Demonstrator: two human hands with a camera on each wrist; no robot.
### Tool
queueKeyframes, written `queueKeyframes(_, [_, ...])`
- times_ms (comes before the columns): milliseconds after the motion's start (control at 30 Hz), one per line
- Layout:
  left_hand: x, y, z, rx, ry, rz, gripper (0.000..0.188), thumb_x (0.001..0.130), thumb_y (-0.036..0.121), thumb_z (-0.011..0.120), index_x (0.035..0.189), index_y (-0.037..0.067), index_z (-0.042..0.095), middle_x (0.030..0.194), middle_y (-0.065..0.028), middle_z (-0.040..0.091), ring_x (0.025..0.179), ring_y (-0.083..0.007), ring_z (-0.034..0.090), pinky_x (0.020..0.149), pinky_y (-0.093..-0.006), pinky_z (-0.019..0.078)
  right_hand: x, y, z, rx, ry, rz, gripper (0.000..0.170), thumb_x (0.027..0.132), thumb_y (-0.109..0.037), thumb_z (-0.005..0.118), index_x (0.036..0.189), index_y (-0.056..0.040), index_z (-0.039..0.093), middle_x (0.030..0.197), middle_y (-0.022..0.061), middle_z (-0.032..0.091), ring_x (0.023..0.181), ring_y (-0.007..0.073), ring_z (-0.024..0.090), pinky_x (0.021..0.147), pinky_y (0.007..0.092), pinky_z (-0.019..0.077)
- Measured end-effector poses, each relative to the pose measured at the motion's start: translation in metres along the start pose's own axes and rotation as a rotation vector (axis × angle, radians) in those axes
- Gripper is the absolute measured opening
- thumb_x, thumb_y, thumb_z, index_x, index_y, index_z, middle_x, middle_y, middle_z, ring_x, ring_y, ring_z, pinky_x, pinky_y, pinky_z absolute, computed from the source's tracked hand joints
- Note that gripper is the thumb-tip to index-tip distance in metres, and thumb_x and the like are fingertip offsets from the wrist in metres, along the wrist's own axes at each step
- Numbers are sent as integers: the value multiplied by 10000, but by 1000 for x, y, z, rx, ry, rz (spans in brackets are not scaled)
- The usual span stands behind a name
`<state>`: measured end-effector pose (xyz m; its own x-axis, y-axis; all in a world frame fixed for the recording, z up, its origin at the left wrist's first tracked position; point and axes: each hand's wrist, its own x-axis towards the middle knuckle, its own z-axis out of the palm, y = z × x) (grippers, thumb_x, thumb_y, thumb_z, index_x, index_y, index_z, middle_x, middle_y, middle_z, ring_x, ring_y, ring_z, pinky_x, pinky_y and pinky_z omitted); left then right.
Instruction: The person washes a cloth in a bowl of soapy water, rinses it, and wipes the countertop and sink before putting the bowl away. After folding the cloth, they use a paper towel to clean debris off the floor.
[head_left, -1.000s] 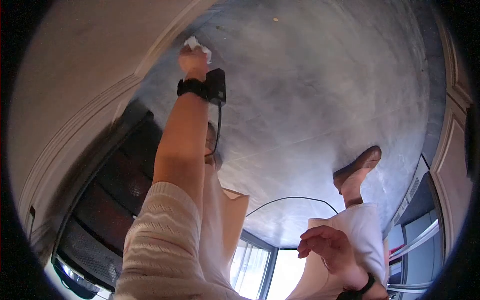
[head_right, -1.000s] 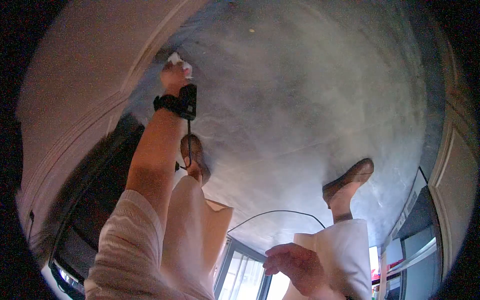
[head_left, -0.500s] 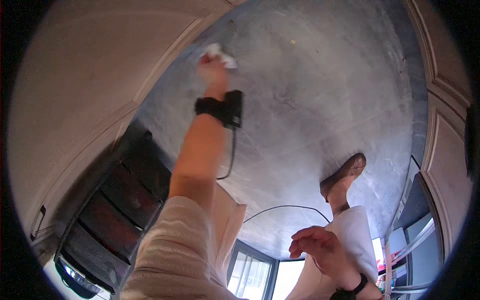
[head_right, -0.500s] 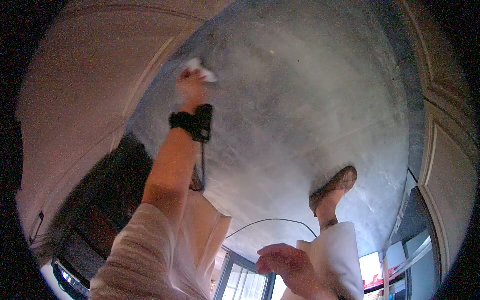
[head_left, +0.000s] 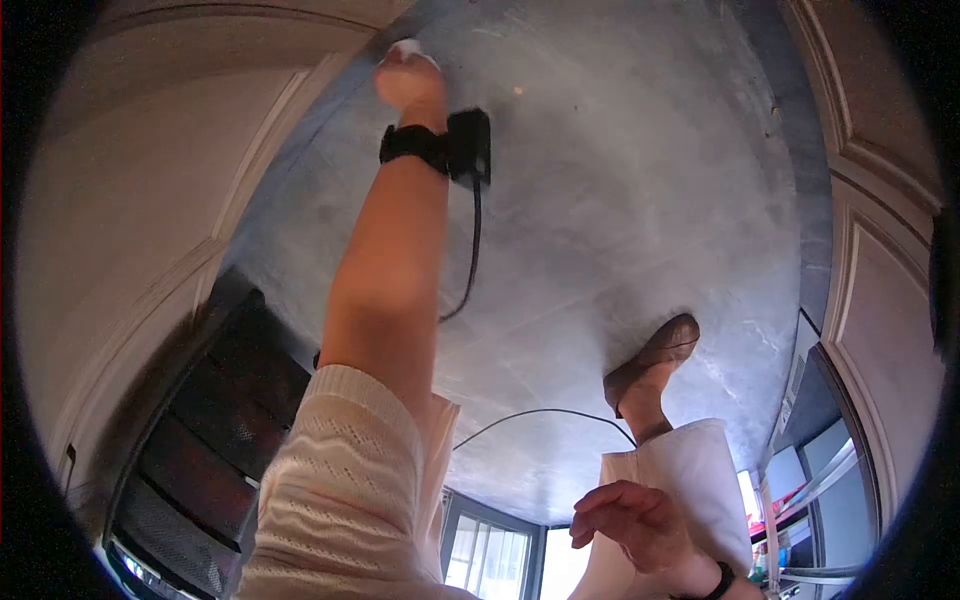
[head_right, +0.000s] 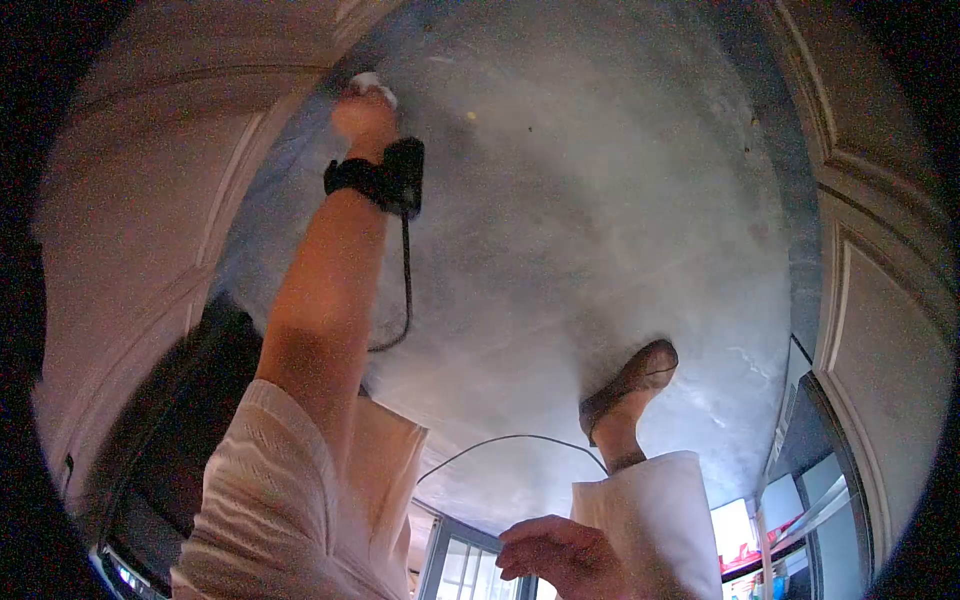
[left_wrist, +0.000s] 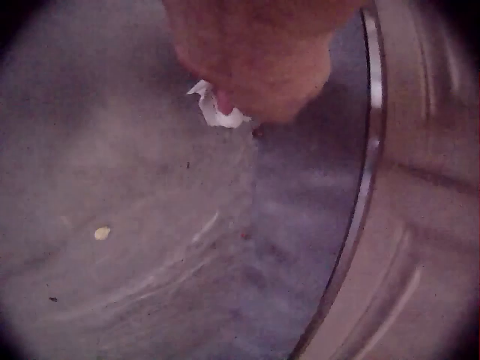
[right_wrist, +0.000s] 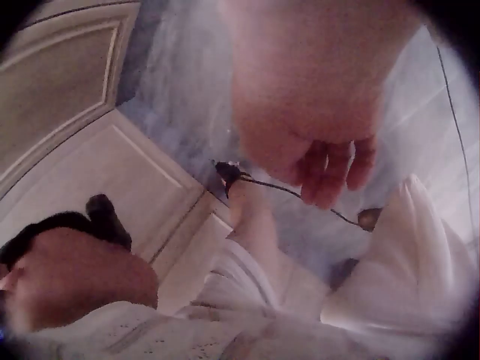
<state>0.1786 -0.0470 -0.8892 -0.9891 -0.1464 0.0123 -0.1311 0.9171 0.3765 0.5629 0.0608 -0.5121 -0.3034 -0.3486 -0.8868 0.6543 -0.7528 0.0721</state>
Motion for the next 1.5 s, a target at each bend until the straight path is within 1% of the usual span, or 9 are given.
queueKeyframes(67, [-20, 28, -15, -174, -56, 382, 207, 675, 71, 560, 855, 80, 660, 854, -182, 615, 812, -338, 598, 694, -364, 480, -2, 2, -1, 18, -61, -25, 182, 864, -8, 466, 1025, 61, 517, 860, 139, 599, 784, 213, 597, 704, 315, 487])
queueKeyframes(233, [-67, 75, 14, -227, -36, 649, 244, 610, 36, 564, 821, 96, 670, 851, -183, 609, 773, -326, 592, 697, -377, 470, 1, -4, 16, -59, -72, 33, 189, 872, -21, 468, 1042, 49, 509, 878, 125, 595, 827, 194, 587, 744, 308, 478])
queueKeyframes(300, [-81, 71, 6, -386, -394, 421, 234, 653, 35, 576, 872, 64, 653, 867, -139, 607, 745, -268, 591, 657, -350, 472, 2, -5, 22, -11, -107, 20, 177, 884, -41, 462, 1032, 35, 521, 877, 112, 594, 831, 173, 578, 749, 294, 473])
queueKeyframes(367, [-88, 66, -42, -976, -819, -368, 309, 746, 87, 558, 1053, 51, 556, 937, -94, 598, 811, -198, 585, 652, -282, 484, 5, 4, 22, -71, -178, 8, 208, 890, -120, 484, 1039, 22, 517, 870, 89, 588, 800, 147, 574, 732, 265, 475])
queueKeyframes(633, [-84, 51, -198, -1480, -1129, -673, 273, 813, 31, 507, 1086, 29, 513, 904, -42, 590, 747, -136, 564, 632, -254, 457, 13, 16, 39, -183, -217, -96, 185, 881, -91, 479, 1024, 13, 532, 831, 75, 598, 727, 135, 581, 648, 238, 461])
queueKeyframes(833, [-56, 26, -254, -1233, -1045, -651, 212, 825, 64, 517, 1035, 51, 540, 873, -20, 607, 695, -113, 568, 547, -244, 447, 17, 15, 34, -141, -242, -100, 186, 868, -131, 503, 1017, -28, 550, 822, 64, 599, 695, 125, 577, 603, 230, 451])
queueKeyframes(1067, [-26, -10, -161, -934, -985, -558, 187, 790, 108, 550, 966, 55, 578, 811, -23, 606, 642, -114, 545, 513, -269, 432, 18, 0, 31, -44, -5, -283, 189, 876, -145, 500, 1021, -35, 550, 814, 54, 609, 679, 116, 576, 614, 224, 454])
queueKeyframes(1267, [6, 13, -114, 203, -377, 212, 303, 747, 154, 544, 1013, 15, 587, 915, -135, 630, 813, -251, 603, 735, -306, 460, 13, -18, 25, -151, 63, -421, 173, 855, -100, 509, 997, -10, 552, 829, 81, 602, 733, 151, 586, 690, 261, 475])
queueKeyframes(1500, [-11, 68, -32, 40, -213, 197, 306, 772, 116, 479, 1038, -15, 555, 1035, -207, 555, 918, -294, 543, 772, -331, 421, 11, -41, -42, -120, 215, -404, 145, 844, -40, 499, 966, 16, 553, 803, 85, 606, 761, 153, 591, 715, 267, 480])
